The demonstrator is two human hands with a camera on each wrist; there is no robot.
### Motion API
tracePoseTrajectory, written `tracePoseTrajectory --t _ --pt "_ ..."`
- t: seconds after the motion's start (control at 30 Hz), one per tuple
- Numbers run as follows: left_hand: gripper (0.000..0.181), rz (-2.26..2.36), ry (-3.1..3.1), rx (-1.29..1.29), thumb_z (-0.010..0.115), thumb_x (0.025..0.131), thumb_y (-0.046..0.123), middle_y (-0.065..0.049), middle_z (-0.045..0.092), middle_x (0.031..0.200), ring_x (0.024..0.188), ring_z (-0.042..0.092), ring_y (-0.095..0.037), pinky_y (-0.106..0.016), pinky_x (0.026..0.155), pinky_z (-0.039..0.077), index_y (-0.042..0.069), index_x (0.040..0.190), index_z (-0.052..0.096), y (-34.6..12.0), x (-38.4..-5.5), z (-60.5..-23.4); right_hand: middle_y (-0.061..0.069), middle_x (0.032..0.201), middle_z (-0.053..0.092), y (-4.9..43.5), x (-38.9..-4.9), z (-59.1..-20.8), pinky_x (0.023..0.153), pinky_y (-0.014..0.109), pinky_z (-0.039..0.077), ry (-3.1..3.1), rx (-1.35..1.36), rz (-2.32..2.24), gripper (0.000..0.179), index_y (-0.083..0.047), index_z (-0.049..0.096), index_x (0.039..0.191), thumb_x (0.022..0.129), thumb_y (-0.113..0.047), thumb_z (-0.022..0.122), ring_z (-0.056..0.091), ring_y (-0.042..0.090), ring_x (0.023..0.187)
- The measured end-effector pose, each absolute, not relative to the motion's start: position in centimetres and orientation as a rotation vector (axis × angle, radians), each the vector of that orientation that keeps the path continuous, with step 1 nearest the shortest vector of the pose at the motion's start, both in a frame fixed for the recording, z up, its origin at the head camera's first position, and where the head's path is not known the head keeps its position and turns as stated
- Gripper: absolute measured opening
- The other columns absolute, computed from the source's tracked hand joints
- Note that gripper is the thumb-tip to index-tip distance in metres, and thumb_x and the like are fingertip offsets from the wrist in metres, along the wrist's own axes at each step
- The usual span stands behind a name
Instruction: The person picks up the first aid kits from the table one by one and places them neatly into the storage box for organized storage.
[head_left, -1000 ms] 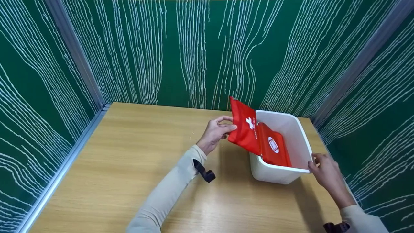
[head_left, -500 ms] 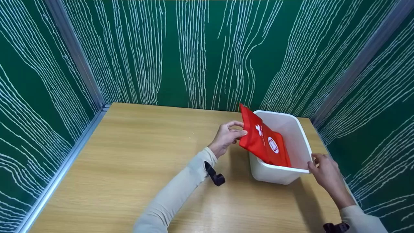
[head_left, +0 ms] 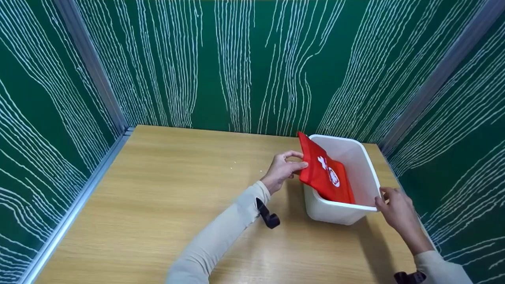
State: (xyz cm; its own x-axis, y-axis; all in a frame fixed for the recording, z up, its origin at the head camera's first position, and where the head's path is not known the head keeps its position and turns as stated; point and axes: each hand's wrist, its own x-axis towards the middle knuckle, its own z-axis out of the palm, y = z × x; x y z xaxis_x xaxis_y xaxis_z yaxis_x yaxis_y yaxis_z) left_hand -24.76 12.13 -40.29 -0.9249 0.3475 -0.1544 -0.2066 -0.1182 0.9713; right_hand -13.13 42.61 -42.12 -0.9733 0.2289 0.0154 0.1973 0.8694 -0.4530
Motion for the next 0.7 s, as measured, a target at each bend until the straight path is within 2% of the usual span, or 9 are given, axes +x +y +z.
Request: tracePoseTrajectory --t 0.17,0.37,0.53,0.7 --pt "0.023 2.061 1.82 0.132 0.078 0.084 0.019 -0.001 0.073 0.096 0.073 0.07 -0.019 -0.025 0.065 0.052 0.019 0.104 0.069 12.49 -24.69 -40.52 0.03 0.114 0.05 42.68 -13.24 -42.0 0.06 0.03 0.056 -2.979 -0.352 0.711 0.05 0.011 0.048 0.133 0.096 -0.02 0.059 0.054 0.038 0.091" --pt "0.018 2.014 1.84 0.125 0.076 0.085 0.015 -0.005 0.072 0.091 0.066 0.069 -0.019 -0.036 0.076 0.059 0.014 0.102 0.069 12.7 -24.49 -40.82 0.032 0.113 0.051 42.72 -13.31 -42.04 0.058 0.028 0.055 -2.982 -0.335 0.664 0.049 0.011 0.049 0.132 0.095 -0.019 0.06 0.054 0.039 0.09" --pt "0.013 1.999 1.871 0.116 0.075 0.085 0.012 -0.005 0.07 0.094 0.064 0.068 -0.022 -0.03 0.067 0.059 0.011 0.097 0.07 12.75 -24.5 -41.17 0.031 0.116 0.051 42.76 -13.16 -41.92 0.06 0.03 0.056 -2.984 -0.332 0.703 0.05 0.01 0.048 0.134 0.096 -0.021 0.059 0.054 0.04 0.092" --pt "0.012 1.956 1.98 0.148 0.075 0.085 0.011 -0.003 0.068 0.097 0.07 0.068 -0.025 -0.026 0.063 0.057 0.012 0.096 0.071 13.09 -24.42 -41.29 0.031 0.116 0.051 42.77 -13.05 -41.88 0.061 0.031 0.057 -2.976 -0.323 0.712 0.051 0.011 0.047 0.134 0.097 -0.022 0.059 0.055 0.04 0.092"
